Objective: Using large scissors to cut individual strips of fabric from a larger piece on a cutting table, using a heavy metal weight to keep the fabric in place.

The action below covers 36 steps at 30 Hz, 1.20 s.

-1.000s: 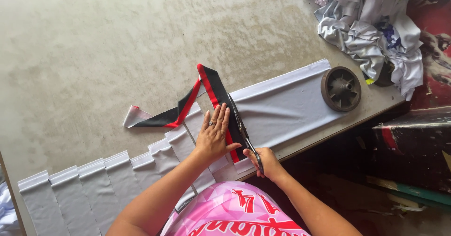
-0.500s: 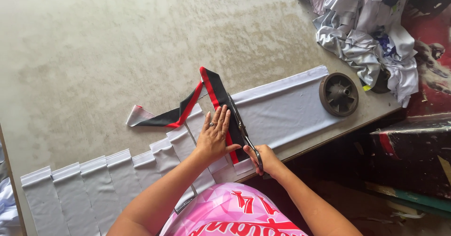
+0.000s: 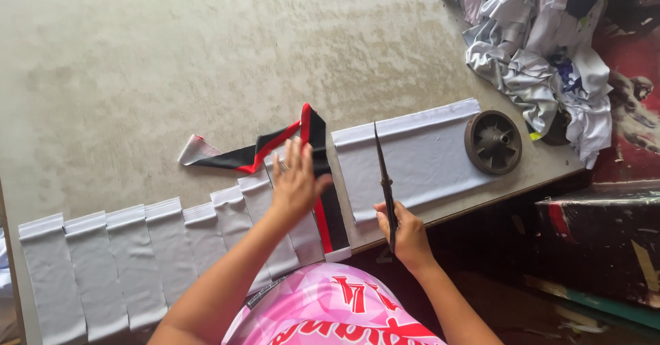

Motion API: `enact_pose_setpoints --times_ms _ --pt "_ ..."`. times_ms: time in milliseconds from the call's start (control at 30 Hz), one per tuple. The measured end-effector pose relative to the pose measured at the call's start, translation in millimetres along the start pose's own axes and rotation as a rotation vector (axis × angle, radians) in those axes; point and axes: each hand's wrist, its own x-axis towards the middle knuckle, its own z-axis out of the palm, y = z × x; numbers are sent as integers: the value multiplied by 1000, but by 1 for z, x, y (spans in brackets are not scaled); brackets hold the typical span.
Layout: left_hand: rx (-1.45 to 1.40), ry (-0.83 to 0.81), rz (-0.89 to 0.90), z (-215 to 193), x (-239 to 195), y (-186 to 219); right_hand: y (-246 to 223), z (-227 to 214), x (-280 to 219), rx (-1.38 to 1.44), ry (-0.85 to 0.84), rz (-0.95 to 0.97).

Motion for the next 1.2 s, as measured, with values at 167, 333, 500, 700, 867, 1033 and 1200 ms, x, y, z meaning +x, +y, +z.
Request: enact_pose_setpoints --times_ms 167,333,500,700,867,1033,1200 --pt "174 72 -218 20 45 -24 58 19 -12 -123 17 -184" --pt "-376 133 -341 -18 53 8 45 14 -2 -66 -30 -183" --pt "-1742 151 -720 -44 62 49 -1 40 46 523 -2 -204" --pt "-1725 165 -537 -64 95 55 32 52 -1 717 -159 104" --pt "-1568 66 -476 -43 112 41 90 28 -46 420 -80 144" --pt "-839 -91 -216 27 119 15 117 28 -49 277 48 247" --pt "-379 4 35 53 123 -8 107 36 -38 28 156 117"
